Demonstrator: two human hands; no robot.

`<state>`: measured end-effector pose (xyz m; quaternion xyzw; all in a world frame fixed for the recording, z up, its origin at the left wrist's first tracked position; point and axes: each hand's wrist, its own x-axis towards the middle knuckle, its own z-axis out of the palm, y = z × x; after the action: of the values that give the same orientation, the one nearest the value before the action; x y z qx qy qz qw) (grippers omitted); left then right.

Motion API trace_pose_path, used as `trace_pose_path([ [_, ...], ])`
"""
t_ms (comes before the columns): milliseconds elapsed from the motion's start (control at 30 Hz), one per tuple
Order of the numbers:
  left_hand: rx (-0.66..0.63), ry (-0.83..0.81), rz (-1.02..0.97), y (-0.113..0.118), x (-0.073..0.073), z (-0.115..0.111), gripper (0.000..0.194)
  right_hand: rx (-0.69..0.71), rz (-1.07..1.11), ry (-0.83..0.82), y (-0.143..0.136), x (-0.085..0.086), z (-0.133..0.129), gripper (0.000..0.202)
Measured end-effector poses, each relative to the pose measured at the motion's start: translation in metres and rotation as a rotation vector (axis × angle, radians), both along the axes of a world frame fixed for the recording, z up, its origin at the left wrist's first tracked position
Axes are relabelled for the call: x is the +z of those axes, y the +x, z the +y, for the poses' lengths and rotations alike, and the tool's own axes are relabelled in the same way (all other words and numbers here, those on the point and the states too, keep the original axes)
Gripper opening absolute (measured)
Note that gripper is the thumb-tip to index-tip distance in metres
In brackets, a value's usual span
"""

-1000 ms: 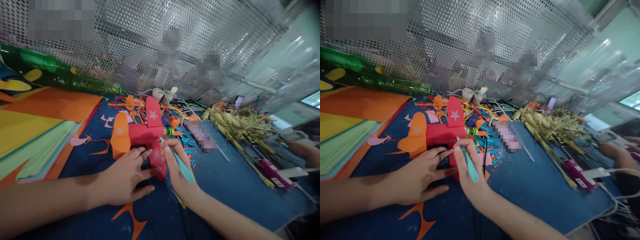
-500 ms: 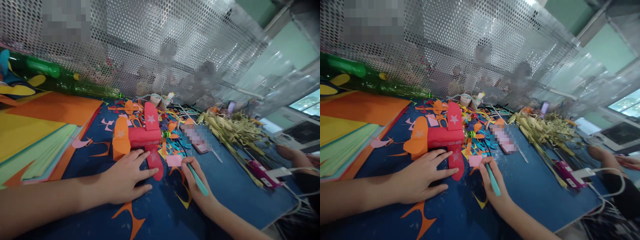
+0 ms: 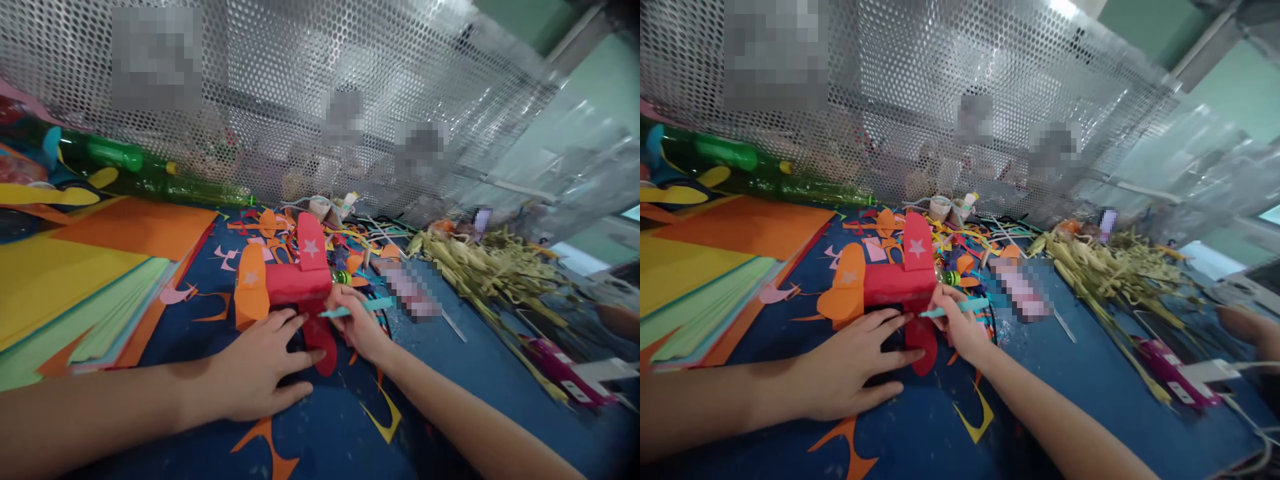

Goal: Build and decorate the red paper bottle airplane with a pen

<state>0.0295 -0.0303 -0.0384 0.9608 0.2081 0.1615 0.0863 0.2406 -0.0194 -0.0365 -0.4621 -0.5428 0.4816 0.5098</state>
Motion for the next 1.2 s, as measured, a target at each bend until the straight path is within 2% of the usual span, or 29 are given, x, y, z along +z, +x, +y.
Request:
trace_pose_path([
  [100,0.006,-0.026,0.007,-0.0006,0.0011,-0.0002,0.043,-0.071,-0.052,-0.025,0.0041,-0.0072,-0.0008,0.035],
  [200,0.007,-0.044,0.012,-0.0004,0.0019,-0.0003,0.044,-0.019,-0.124,-0.027,0.0070,-0.0055,-0.0062,0.027],
  [400,0.021,-0.025,-0.015,0.0005,-0.0007,-0.0004,0.044,-0.040,-0.231,0.012,0.0054,-0.0048,-0.0018,0.029],
  [567,0.018,-0.022,0.002,0.0002,-0.0002,-0.0009,0.044,-0.045,-0.237,0.019,0.0069,-0.0084,0.0019,0.024],
  [800,0.019,-0.023,0.019,0.0000,-0.0009,0.0004,0.044,-0.029,-0.234,0.004,0.0057,-0.0041,-0.0009,0.027],
  [1000,0.019,-0.042,0.013,0.0004,-0.0015,0.0008,0.044,-0.125,-0.245,0.057,0.0071,-0.0059,-0.0011,0.033],
  [1200,0.010,-0.034,0.056,-0.0001,-0.0003,0.0009,0.043,-0.054,-0.195,-0.028,0.0074,-0.0093,0.0019,0.026],
])
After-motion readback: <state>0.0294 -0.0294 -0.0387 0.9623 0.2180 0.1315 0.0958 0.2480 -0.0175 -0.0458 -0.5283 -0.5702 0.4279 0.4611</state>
